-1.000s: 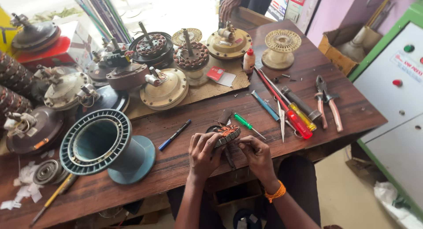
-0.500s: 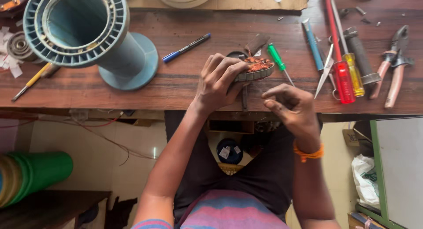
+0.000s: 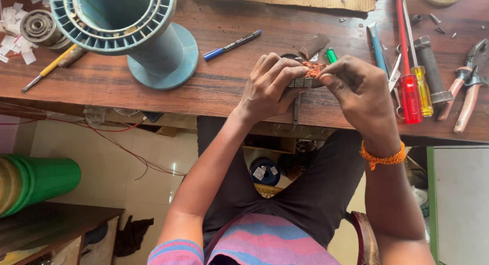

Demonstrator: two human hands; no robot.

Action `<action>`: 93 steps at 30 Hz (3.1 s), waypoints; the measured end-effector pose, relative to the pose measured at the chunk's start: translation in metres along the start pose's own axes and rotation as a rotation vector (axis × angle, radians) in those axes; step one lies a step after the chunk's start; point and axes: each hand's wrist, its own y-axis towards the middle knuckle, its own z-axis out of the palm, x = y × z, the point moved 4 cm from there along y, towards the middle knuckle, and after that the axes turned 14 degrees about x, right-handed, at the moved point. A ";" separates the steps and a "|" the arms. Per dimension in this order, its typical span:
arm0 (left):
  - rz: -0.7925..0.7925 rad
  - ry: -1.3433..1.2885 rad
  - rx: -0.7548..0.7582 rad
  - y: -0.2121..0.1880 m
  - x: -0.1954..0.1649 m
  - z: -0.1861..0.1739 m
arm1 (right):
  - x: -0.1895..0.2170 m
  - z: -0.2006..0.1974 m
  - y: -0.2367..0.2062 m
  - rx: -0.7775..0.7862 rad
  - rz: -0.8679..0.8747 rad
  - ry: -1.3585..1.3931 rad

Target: The person sits at a workbench and works on an electric motor armature, using their fingers to arrange and press copper windings and small components around the armature's slots, turning the part as they work around it. They hold the armature steady with one hand while dressing the windings with the other.

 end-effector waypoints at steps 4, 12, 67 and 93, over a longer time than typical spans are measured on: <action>0.004 0.009 -0.011 0.000 -0.002 -0.001 | 0.002 -0.006 0.015 -0.053 -0.073 -0.272; -0.109 -0.282 -0.001 0.008 -0.002 -0.013 | -0.001 -0.006 0.043 -0.085 -0.278 -0.444; -0.015 -0.445 0.437 0.040 0.014 -0.051 | -0.053 0.073 -0.015 -0.433 -0.157 -0.054; -0.038 -0.073 0.079 0.029 -0.009 -0.040 | 0.008 -0.007 0.029 -0.154 -0.190 -0.429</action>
